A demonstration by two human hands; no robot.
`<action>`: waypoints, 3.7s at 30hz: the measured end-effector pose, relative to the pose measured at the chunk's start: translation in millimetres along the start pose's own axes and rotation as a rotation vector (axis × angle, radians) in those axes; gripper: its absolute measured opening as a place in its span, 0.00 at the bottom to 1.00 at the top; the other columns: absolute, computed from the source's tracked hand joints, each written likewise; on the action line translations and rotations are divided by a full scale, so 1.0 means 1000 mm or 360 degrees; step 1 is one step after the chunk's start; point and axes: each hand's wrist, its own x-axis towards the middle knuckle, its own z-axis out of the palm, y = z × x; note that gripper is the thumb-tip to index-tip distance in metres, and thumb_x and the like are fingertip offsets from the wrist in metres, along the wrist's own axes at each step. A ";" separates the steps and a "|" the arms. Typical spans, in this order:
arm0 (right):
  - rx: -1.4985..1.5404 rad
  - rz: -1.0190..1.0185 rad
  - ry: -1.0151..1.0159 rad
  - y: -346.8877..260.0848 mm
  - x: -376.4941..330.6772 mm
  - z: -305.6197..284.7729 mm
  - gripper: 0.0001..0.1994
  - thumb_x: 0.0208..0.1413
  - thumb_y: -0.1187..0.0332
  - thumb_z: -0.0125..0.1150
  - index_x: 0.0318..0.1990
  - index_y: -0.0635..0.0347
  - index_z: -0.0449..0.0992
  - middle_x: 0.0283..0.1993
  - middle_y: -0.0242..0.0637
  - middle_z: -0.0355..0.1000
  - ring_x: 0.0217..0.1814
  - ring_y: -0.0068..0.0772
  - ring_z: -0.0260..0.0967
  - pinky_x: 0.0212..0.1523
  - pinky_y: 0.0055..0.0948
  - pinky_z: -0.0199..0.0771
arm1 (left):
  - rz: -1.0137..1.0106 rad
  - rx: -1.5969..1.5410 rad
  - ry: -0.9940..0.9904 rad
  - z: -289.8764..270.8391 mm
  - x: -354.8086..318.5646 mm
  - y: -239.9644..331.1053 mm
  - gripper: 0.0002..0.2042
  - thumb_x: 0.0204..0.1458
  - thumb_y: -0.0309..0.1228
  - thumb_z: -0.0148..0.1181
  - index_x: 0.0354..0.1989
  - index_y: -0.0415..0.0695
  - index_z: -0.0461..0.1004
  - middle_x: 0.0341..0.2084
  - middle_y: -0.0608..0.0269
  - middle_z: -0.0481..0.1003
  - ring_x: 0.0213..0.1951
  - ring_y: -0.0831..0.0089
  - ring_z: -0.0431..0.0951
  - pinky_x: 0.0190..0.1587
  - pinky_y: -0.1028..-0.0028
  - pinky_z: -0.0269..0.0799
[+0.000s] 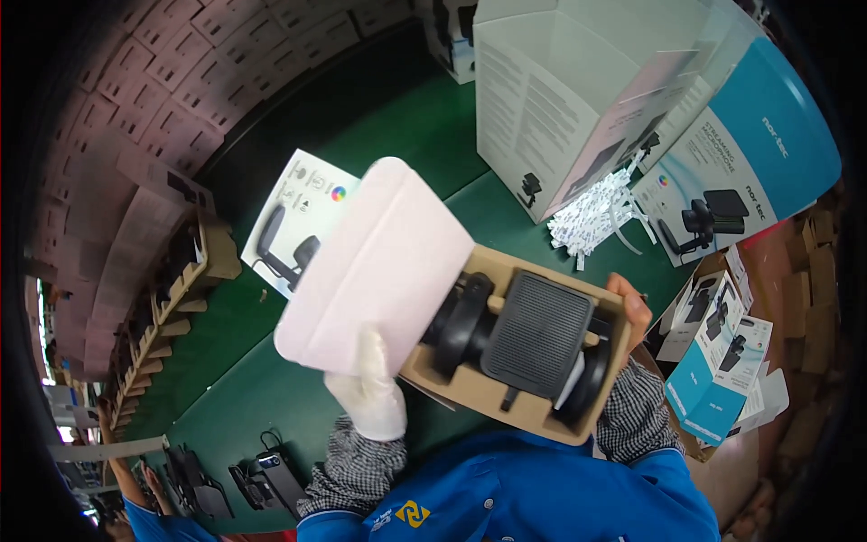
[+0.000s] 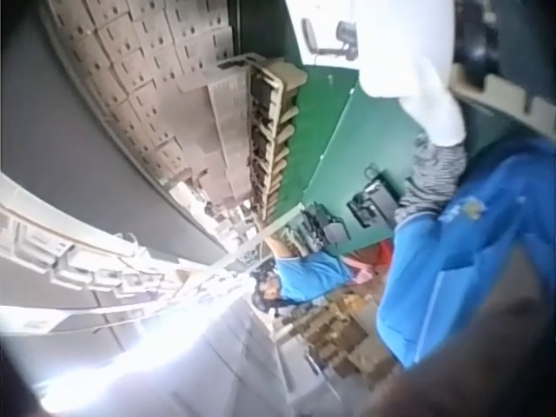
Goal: The person packs electronic devices, instruction manuals, and foam packaging inserts into cardboard boxes by hand.
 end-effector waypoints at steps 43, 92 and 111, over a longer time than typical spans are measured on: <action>-0.1050 -0.1252 -0.1120 -0.059 0.047 0.081 0.15 0.48 0.62 0.51 0.17 0.56 0.57 0.40 0.48 0.71 0.46 0.46 0.68 0.48 0.36 0.67 | 0.0639 0.0551 -0.0128 -0.007 0.009 -0.022 0.20 0.48 0.24 0.49 0.52 0.34 0.61 0.45 0.47 0.67 0.42 0.59 0.71 0.47 0.67 0.65; -0.1170 -0.0065 -0.0821 -0.141 0.031 0.025 0.03 0.54 0.72 0.45 0.35 0.60 0.63 0.26 0.32 0.63 0.26 0.24 0.59 0.30 0.21 0.60 | 0.1119 0.1581 -0.0853 0.034 -0.031 0.071 0.25 0.37 0.31 0.58 0.48 0.42 0.66 0.48 0.47 0.65 0.53 0.50 0.62 0.58 0.52 0.49; -0.2331 -0.0025 -0.1518 -0.142 0.093 0.051 0.18 0.60 0.60 0.40 0.32 0.68 0.70 0.25 0.45 0.70 0.22 0.43 0.69 0.27 0.32 0.69 | 0.1030 0.1668 -0.0759 0.056 -0.039 0.075 0.29 0.35 0.39 0.62 0.50 0.45 0.65 0.50 0.50 0.62 0.56 0.51 0.56 0.57 0.49 0.47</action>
